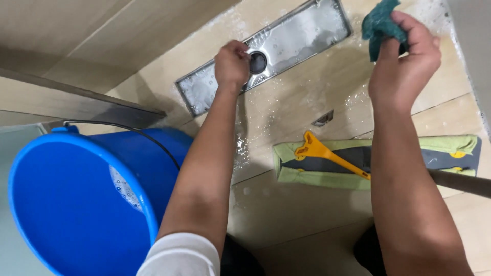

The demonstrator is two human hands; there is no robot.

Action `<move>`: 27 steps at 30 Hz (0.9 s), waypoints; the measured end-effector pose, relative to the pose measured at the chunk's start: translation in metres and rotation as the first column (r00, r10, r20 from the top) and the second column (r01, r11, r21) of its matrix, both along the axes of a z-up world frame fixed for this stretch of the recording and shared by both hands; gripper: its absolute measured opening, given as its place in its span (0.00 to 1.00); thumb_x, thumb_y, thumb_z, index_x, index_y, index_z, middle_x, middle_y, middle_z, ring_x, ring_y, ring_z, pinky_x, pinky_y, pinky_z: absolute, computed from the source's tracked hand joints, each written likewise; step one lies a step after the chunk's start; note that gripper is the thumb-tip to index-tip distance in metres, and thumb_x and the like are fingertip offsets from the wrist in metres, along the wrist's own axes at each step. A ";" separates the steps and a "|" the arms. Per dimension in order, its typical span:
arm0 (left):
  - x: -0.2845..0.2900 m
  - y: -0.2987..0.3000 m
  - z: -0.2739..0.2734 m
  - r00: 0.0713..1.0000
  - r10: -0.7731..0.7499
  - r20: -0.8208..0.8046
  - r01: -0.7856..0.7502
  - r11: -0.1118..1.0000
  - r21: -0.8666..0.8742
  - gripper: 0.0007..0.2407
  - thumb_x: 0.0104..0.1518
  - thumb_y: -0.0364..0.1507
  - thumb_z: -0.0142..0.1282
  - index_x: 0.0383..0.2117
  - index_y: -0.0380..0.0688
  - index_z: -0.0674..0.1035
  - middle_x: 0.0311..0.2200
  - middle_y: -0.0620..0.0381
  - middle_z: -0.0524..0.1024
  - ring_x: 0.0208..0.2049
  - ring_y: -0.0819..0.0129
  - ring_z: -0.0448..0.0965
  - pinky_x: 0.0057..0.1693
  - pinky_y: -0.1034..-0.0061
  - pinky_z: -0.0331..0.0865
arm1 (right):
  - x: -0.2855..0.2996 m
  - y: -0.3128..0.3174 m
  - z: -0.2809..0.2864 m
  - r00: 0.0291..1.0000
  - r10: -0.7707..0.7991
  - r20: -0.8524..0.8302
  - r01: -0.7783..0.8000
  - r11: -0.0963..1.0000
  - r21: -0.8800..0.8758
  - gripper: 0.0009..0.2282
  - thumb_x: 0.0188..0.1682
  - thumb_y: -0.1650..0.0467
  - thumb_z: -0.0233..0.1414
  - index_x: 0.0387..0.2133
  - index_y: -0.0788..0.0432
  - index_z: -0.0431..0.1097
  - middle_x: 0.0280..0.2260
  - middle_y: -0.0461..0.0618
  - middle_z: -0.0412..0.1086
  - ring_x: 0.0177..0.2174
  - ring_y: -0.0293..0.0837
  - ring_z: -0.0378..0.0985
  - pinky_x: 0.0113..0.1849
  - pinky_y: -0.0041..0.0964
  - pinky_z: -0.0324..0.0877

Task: Cleaning a floor drain with a sponge and soapy water in a bathroom.

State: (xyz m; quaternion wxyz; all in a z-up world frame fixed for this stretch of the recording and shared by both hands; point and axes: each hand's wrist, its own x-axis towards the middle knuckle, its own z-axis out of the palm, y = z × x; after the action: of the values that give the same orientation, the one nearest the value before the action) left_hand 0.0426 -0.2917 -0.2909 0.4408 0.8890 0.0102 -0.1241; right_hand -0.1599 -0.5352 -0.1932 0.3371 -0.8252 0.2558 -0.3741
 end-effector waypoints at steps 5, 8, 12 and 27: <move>-0.003 -0.004 0.010 0.967 -0.237 -0.093 0.254 0.898 0.358 0.07 0.53 0.22 0.57 0.29 0.52 0.85 0.33 0.55 0.83 0.39 0.57 0.83 0.48 0.64 0.74 | -0.003 0.009 -0.003 0.994 0.093 -0.055 -0.094 0.996 -0.007 0.19 0.49 0.88 0.51 0.50 0.63 0.76 0.43 0.57 0.73 0.44 0.49 0.75 0.49 0.39 0.71; 0.003 0.012 -0.009 0.924 -0.380 -0.046 0.368 0.847 0.383 0.02 0.52 0.25 0.63 0.28 0.50 0.86 0.44 0.52 0.77 0.43 0.58 0.82 0.49 0.66 0.75 | 0.001 0.015 0.003 0.990 0.141 -0.022 -0.142 0.990 -0.012 0.18 0.49 0.89 0.50 0.50 0.64 0.75 0.42 0.58 0.73 0.43 0.50 0.74 0.48 0.40 0.71; 0.010 0.020 0.011 0.829 -0.519 0.211 0.506 0.855 0.113 0.19 0.45 0.17 0.53 0.44 0.49 0.84 0.44 0.50 0.81 0.44 0.56 0.82 0.50 0.68 0.74 | 0.008 0.022 0.005 0.997 0.072 -0.038 -0.062 0.976 0.207 0.14 0.52 0.84 0.52 0.47 0.59 0.76 0.41 0.55 0.72 0.42 0.47 0.75 0.40 0.35 0.73; -0.009 0.029 0.085 0.852 -0.328 -0.407 0.472 0.818 0.328 0.18 0.69 0.41 0.48 0.32 0.42 0.86 0.35 0.48 0.84 0.43 0.55 0.84 0.56 0.65 0.72 | 0.017 0.058 0.015 0.972 0.226 -0.064 -0.223 0.974 0.043 0.15 0.52 0.82 0.56 0.49 0.59 0.79 0.42 0.57 0.76 0.42 0.49 0.77 0.47 0.40 0.74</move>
State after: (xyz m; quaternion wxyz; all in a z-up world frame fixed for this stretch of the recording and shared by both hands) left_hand 0.0337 -0.2628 -0.2060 0.1962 0.9095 -0.0791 -0.3580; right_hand -0.1426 -0.4773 -0.1784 0.3828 -0.8551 0.1789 -0.3005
